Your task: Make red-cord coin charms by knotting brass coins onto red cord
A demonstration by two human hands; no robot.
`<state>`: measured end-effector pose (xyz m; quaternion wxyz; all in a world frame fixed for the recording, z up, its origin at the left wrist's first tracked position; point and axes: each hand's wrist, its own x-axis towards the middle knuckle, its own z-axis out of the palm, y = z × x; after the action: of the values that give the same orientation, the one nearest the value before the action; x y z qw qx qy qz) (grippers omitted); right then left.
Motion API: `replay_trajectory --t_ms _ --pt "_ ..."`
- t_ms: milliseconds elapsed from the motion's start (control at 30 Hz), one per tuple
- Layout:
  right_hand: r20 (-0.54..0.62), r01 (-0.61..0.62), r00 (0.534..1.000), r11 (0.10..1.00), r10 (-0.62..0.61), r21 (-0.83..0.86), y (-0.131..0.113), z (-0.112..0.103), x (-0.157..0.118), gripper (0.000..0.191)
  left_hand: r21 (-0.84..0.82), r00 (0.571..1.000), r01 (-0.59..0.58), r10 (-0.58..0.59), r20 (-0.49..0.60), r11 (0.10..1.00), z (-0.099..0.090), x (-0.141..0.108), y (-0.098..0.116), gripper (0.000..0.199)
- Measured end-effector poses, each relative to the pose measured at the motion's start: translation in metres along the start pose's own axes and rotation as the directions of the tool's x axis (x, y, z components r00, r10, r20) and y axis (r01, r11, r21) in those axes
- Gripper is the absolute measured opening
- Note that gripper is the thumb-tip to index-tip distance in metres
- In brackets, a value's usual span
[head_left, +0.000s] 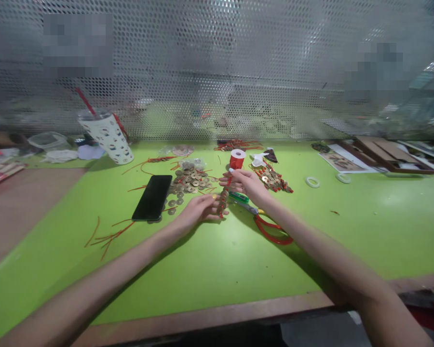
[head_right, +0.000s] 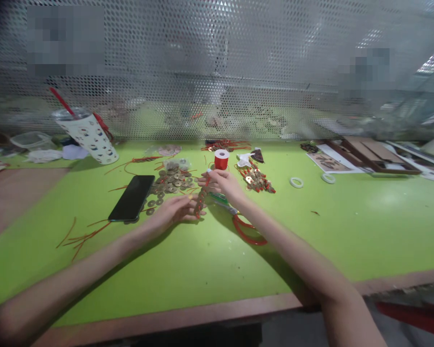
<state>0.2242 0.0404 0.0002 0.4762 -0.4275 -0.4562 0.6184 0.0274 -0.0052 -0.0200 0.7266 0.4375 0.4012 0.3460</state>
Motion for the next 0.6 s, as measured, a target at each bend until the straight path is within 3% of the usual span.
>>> replay_trajectory --t_ms 100,233,500,600 --pt "-0.080 0.034 0.996 0.988 -0.046 -0.151 0.000 -0.005 0.003 0.020 0.043 1.000 0.008 -0.007 -0.018 0.999 0.000 -0.007 -0.003 0.026" --pt "-0.171 0.063 0.978 0.951 -0.120 -0.303 0.000 -0.016 0.008 0.013 0.094 0.992 0.017 -0.006 -0.124 0.995 0.001 -0.013 -0.002 0.029" --pt "-0.184 0.018 0.981 0.980 -0.055 -0.201 0.005 -0.032 0.006 0.013 0.196 0.992 -0.003 0.027 -0.123 0.981 -0.002 -0.024 -0.001 0.035" --pt "-0.176 -0.010 0.984 0.994 -0.010 -0.111 0.004 -0.036 0.009 0.017 0.282 0.985 -0.059 0.102 -0.138 0.958 -0.006 -0.025 -0.002 0.031"
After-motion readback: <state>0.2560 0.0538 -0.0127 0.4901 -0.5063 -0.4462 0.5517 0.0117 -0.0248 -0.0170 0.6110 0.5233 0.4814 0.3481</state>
